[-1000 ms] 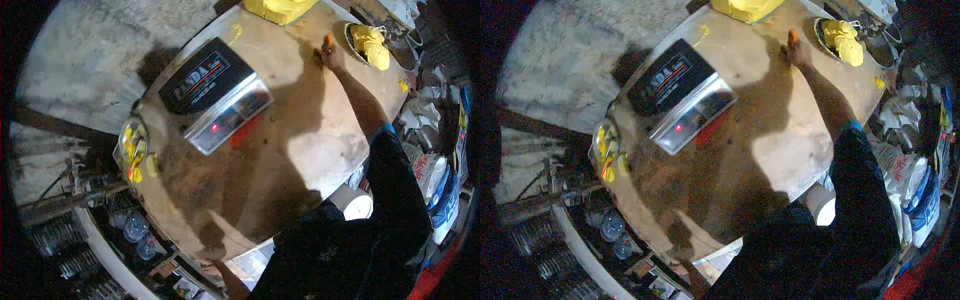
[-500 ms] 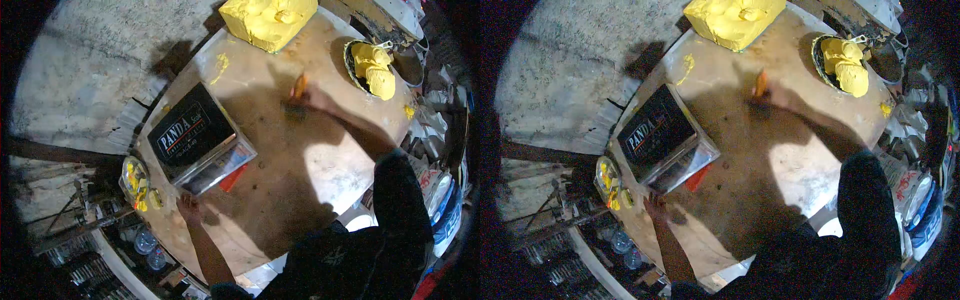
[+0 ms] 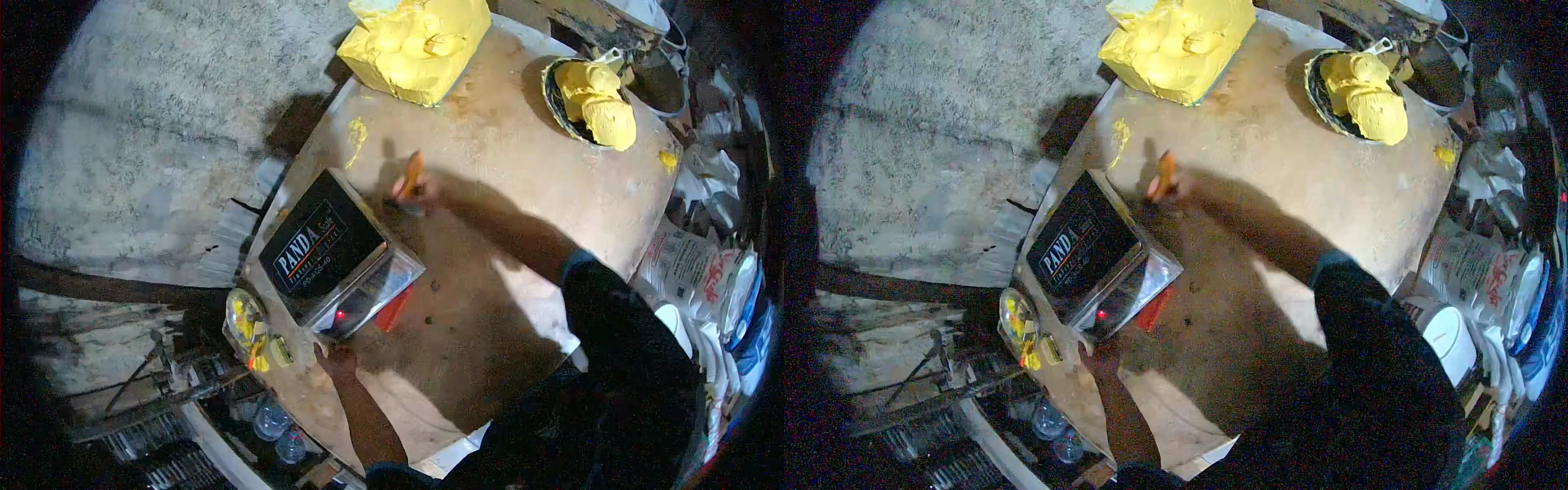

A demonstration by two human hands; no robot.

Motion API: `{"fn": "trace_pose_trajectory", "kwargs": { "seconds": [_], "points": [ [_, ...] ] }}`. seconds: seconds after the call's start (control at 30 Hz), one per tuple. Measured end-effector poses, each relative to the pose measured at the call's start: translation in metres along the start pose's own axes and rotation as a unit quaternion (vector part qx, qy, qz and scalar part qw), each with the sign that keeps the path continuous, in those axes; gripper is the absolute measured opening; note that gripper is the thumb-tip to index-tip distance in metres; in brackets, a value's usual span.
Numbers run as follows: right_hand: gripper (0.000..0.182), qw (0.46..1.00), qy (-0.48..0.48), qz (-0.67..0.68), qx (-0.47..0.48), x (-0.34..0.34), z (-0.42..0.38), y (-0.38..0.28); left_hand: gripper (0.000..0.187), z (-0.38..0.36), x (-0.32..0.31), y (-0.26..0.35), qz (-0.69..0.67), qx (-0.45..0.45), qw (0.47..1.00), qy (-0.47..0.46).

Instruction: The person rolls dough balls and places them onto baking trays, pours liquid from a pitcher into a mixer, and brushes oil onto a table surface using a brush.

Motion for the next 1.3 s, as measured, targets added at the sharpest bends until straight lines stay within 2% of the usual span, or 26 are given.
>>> {"fn": "trace_pose_trajectory", "kwargs": {
  "seconds": [0.03,0.07,0.1,0.13,0.17,0.2,0.23,0.3,0.33,0.37,0.4,0.43,0.47,0.53,0.6,0.67,0.73,0.8,0.87,0.97,1.03,1.1,1.17,1.23,1.27,1.3],
  "points": [
    [0.007,0.995,-0.045,-0.085,0.033,0.008,0.003,-0.018,0.048,-0.001,0.002,-0.001,0.021,0.013,1.000,0.008],
    [0.003,0.961,0.196,-0.196,-0.009,0.059,0.002,-0.061,0.048,-0.001,0.006,-0.003,0.041,0.028,0.999,0.017],
    [0.005,0.958,0.275,-0.083,0.004,0.115,0.015,-0.053,0.048,0.003,0.009,-0.002,0.044,0.032,0.998,0.013],
    [0.012,0.922,0.375,-0.095,0.033,0.151,0.006,-0.080,0.046,0.012,0.009,0.002,0.047,0.035,0.998,-0.005],
    [0.011,0.856,0.432,-0.268,0.093,0.170,-0.022,-0.144,0.043,0.021,0.007,0.006,0.050,0.038,0.998,-0.024],
    [0.012,0.782,0.469,-0.383,0.147,0.201,-0.034,-0.144,0.043,0.028,0.004,0.009,0.055,0.045,0.997,-0.029],
    [0.012,0.763,0.473,-0.396,0.191,0.221,-0.053,-0.148,0.041,0.033,-0.003,0.012,0.047,0.055,0.995,-0.068],
    [0.024,0.746,0.513,-0.413,0.095,0.232,-0.118,-0.175,0.037,0.038,-0.003,0.010,0.026,0.078,0.987,-0.137],
    [0.027,0.721,0.543,-0.417,0.110,0.292,-0.147,-0.135,0.037,0.045,0.007,0.006,0.024,0.087,0.986,-0.138],
    [0.028,0.707,0.554,-0.439,0.041,0.278,-0.194,-0.178,0.038,0.049,0.005,0.009,0.028,0.058,0.979,-0.195],
    [0.030,0.713,0.566,-0.404,0.085,0.298,-0.237,-0.187,0.039,0.046,0.004,0.014,0.034,0.028,0.967,-0.251],
    [0.030,0.638,0.584,-0.501,0.008,0.306,-0.280,-0.209,0.042,0.028,-0.006,-0.001,-0.052,0.162,0.944,-0.281],
    [0.026,0.716,0.512,-0.474,0.027,0.334,-0.309,-0.205,0.042,0.023,-0.008,-0.010,-0.047,0.168,0.942,-0.287],
    [0.024,0.598,0.532,-0.599,-0.013,0.307,-0.367,-0.256,0.043,0.013,-0.004,-0.013,-0.026,0.118,0.936,-0.329],
    [0.023,0.561,0.496,-0.663,0.013,0.253,-0.385,-0.278,0.042,0.063,0.031,-0.013,0.003,0.089,0.956,-0.278],
    [0.024,0.605,0.365,-0.679,0.199,0.220,-0.396,-0.220,0.041,0.057,0.070,-0.018,0.027,0.057,0.975,-0.213],
    [0.023,0.738,0.344,-0.568,0.119,0.150,-0.404,-0.170,0.037,-0.013,0.071,-0.001,0.230,-0.203,0.943,-0.125],
    [0.022,0.854,0.272,-0.442,0.036,0.047,-0.409,-0.115,0.034,0.022,0.102,-0.012,0.208,-0.158,0.958,-0.118],
    [0.022,0.921,0.102,-0.375,-0.001,-0.076,-0.425,-0.084,0.033,0.090,0.146,-0.033,0.190,-0.107,0.970,-0.108],
    [0.021,0.927,-0.139,-0.348,0.029,-0.179,-0.459,-0.092,0.028,0.124,0.152,-0.021,0.327,-0.229,0.898,-0.184],
    [0.021,0.930,-0.115,-0.349,0.012,-0.124,-0.440,-0.114,0.027,0.050,0.152,0.001,0.415,-0.182,0.882,-0.130],
    [0.021,0.909,0.065,-0.408,-0.063,0.018,-0.402,-0.129,0.025,-0.036,0.155,0.018,0.292,-0.158,0.943,-0.031],
    [0.021,0.798,0.281,-0.513,-0.146,0.185,-0.382,-0.152,0.021,0.013,0.213,0.033,0.262,-0.114,0.958,0.001],
    [0.022,0.714,0.314,-0.623,-0.057,0.346,-0.348,-0.159,0.019,0.008,0.232,0.050,0.394,-0.197,0.898,0.023],
    [0.017,0.761,0.299,-0.575,-0.022,0.361,-0.321,-0.185,0.019,0.005,0.231,0.051,0.436,-0.224,0.871,0.034],
    [0.019,0.747,0.317,-0.584,-0.006,0.362,-0.299,-0.198,0.021,-0.008,0.234,0.044,0.366,-0.227,0.901,0.038]
  ]
}}
Point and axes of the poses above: each hand's wrist, its own z-axis towards the middle knuckle, its own x-axis out of the back of the hand, y = z × x, the point moved 10 cm from there along z, towards the middle knuckle, and after that the axes turned 11 degrees about y, right-handed, at the moved point
